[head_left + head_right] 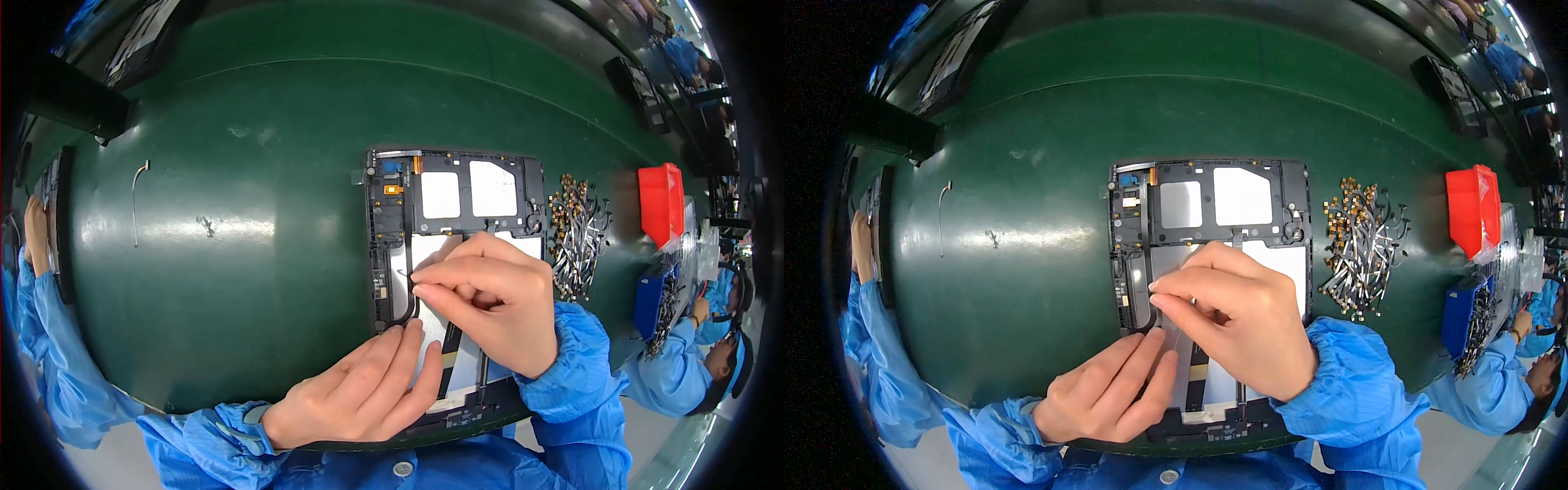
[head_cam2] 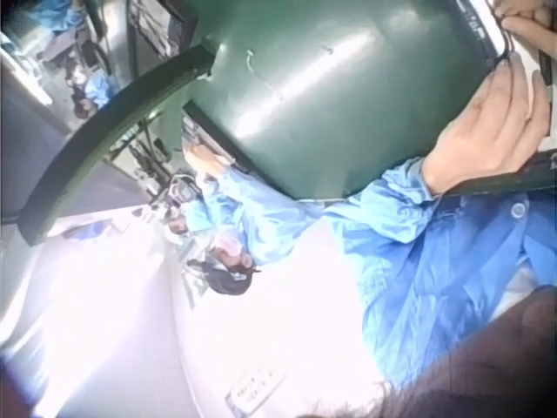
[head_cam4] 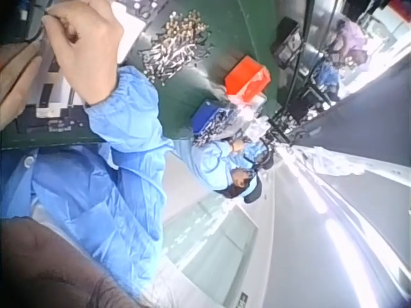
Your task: The person assembles internal ribbon cables and components into a tablet housing by hand, taking them from a component tray and connecting them inside the tablet.
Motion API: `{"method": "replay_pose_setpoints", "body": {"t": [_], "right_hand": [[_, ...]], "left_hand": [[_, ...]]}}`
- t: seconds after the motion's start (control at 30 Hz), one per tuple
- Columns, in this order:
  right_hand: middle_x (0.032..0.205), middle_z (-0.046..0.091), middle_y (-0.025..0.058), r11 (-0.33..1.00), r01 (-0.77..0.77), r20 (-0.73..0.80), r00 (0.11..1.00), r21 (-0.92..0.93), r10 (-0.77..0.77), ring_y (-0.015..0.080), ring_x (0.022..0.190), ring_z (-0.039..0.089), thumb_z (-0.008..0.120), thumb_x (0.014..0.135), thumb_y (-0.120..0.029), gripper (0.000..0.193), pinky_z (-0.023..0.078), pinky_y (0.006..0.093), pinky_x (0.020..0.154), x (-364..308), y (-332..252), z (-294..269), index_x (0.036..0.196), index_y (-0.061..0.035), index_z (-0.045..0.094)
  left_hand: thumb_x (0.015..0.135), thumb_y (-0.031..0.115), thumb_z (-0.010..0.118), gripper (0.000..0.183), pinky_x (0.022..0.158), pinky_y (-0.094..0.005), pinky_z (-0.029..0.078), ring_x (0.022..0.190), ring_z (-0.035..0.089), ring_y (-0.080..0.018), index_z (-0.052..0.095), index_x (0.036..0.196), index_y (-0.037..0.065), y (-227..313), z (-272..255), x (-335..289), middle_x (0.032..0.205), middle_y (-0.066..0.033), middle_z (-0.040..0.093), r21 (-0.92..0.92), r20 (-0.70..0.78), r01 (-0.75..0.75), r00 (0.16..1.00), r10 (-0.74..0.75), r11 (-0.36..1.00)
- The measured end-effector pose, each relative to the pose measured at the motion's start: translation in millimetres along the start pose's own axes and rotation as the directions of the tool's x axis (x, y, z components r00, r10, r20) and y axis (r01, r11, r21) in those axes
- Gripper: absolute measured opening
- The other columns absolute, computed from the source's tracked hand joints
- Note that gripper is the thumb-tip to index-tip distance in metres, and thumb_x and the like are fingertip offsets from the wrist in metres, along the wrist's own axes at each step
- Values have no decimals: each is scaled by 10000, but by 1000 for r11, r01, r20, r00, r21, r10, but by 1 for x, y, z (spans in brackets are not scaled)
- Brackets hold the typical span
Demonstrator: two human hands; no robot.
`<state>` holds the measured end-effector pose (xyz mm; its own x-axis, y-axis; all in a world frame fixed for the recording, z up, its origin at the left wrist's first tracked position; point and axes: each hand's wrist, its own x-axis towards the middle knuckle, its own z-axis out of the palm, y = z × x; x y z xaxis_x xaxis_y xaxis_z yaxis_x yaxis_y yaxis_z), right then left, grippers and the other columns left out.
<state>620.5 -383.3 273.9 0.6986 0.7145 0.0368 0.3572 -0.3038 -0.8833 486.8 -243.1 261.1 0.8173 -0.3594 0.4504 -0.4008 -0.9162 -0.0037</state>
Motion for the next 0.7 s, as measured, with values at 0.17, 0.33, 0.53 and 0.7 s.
{"method": "replay_pose_setpoints", "body": {"t": [0.17,0.33,0.53,0.7], "right_hand": [[795,618,34,999,39,-4,999,-3,-39,17,543,471,746,749,42,175,343,190,460,1,1,0,916,-9,731],[801,605,39,992,-89,4,996,90,89,20,545,463,736,764,38,148,344,197,472,16,-3,-5,908,6,725],[793,601,49,997,43,-86,996,62,-37,36,544,476,739,758,40,116,354,208,481,13,8,4,870,13,720],[771,593,51,1000,-2,-76,997,3,2,118,541,512,731,774,-28,79,418,261,495,13,2,4,837,-10,688]], "left_hand": [[874,254,512,272,769,-262,554,906,664,-206,645,993,49,1,-2,-1,1034,-113,698,3,38,0,999,0,1000],[868,292,526,299,770,-275,557,910,664,-219,627,1004,45,5,-4,1,1034,-122,695,-4,37,17,999,-17,1000],[888,255,517,198,761,-209,524,855,645,-145,600,970,96,6,-1,3,976,-70,691,-9,-9,73,997,-73,997],[875,286,523,231,768,-210,522,853,642,-144,610,958,89,6,-1,2,976,-72,689,-40,-3,87,996,-87,995]]}}
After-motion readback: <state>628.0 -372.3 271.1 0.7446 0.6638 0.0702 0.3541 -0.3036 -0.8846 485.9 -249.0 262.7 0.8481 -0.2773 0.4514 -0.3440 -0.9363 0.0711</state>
